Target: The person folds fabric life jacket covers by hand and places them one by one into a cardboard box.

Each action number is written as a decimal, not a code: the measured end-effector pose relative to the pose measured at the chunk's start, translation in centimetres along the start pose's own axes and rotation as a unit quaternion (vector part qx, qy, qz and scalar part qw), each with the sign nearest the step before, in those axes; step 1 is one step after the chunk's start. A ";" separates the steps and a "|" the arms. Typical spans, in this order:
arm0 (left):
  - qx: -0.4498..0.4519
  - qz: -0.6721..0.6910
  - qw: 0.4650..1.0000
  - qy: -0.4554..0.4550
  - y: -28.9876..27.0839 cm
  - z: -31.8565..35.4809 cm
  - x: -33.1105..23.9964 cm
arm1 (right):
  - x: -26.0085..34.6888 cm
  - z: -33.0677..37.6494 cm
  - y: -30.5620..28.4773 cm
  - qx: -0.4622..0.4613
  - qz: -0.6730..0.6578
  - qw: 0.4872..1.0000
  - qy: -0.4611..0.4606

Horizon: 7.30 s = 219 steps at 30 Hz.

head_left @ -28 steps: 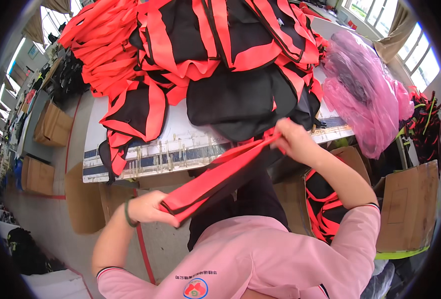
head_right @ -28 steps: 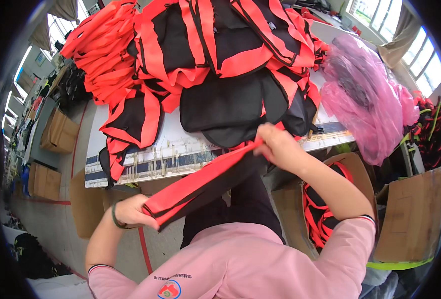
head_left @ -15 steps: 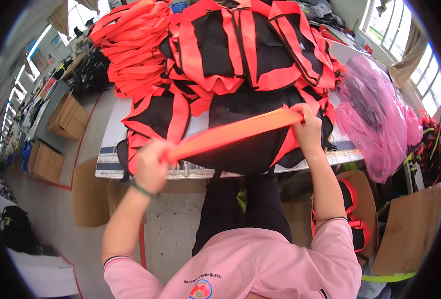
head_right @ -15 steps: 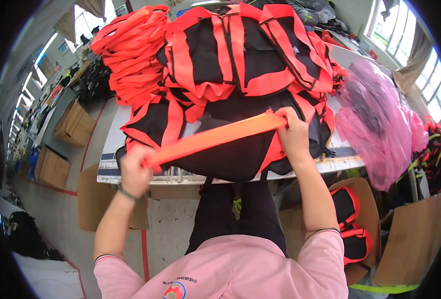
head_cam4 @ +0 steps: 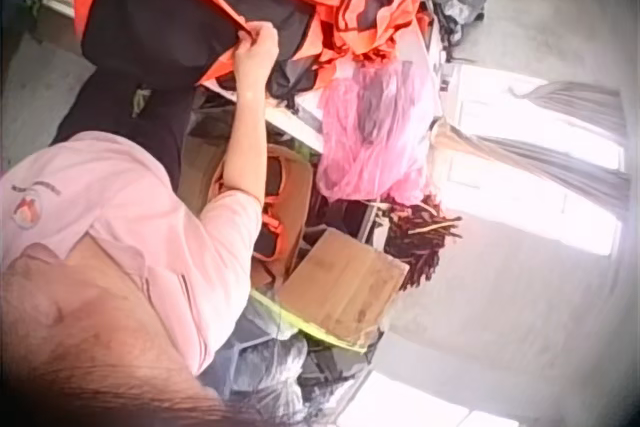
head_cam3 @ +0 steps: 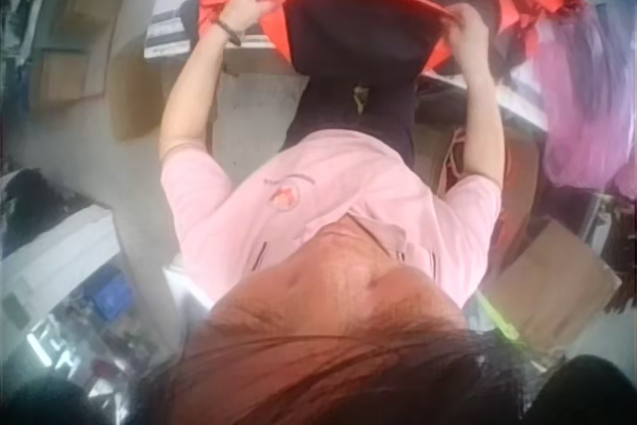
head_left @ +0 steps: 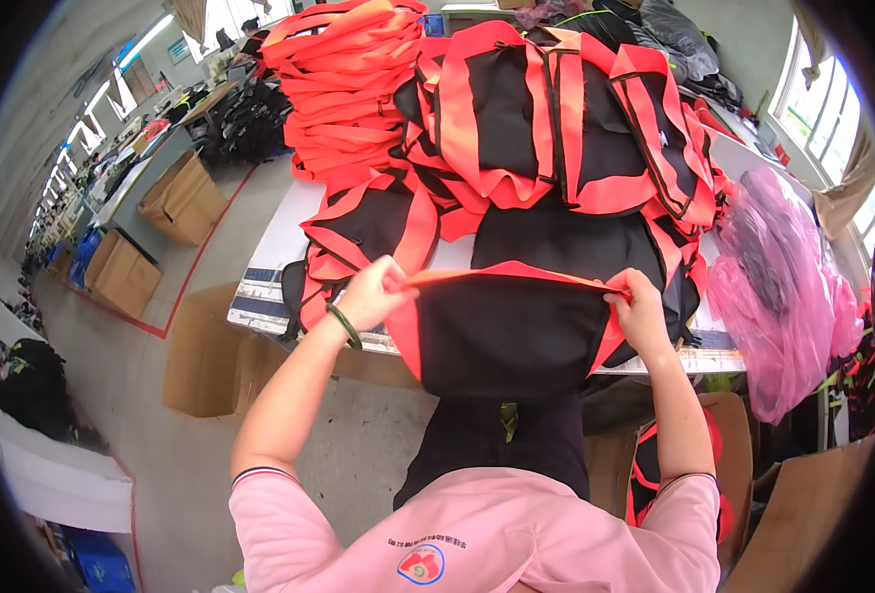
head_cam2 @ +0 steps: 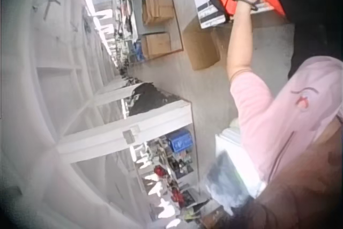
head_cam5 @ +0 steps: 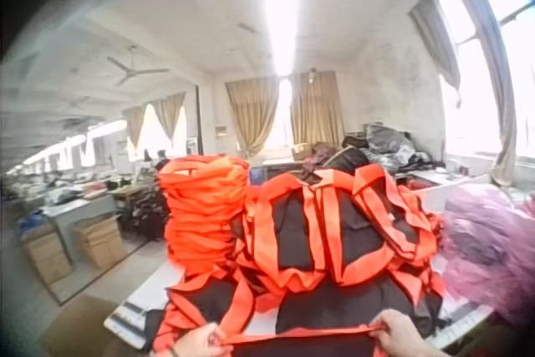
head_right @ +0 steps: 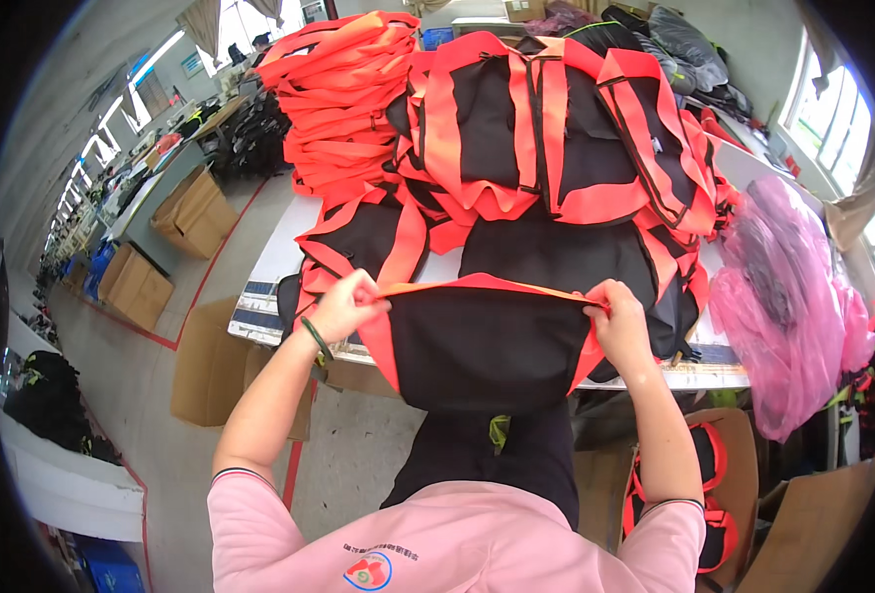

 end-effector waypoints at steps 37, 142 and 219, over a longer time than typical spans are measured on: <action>-0.146 -0.146 0.978 -0.025 3.3 4.2 6.6 | -1.2 1.9 -3.1 -0.020 0.076 0.995 -0.053; -0.061 -0.143 0.987 0.049 11.3 -1.8 7.0 | -11.9 7.5 8.1 0.130 0.066 0.976 0.164; 0.016 0.237 0.949 0.208 -2.0 -1.3 -14.5 | 6.7 0.5 2.5 0.078 -0.304 0.949 -0.014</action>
Point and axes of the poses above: each hand's wrist, its own z-axis away from the middle knuckle, its own y-axis out of the palm, x = y × z, the point moved 10 cm from there along -z, towards the middle knuckle, and after that the axes turned 3 degrees about y, right-handed, at the moved point
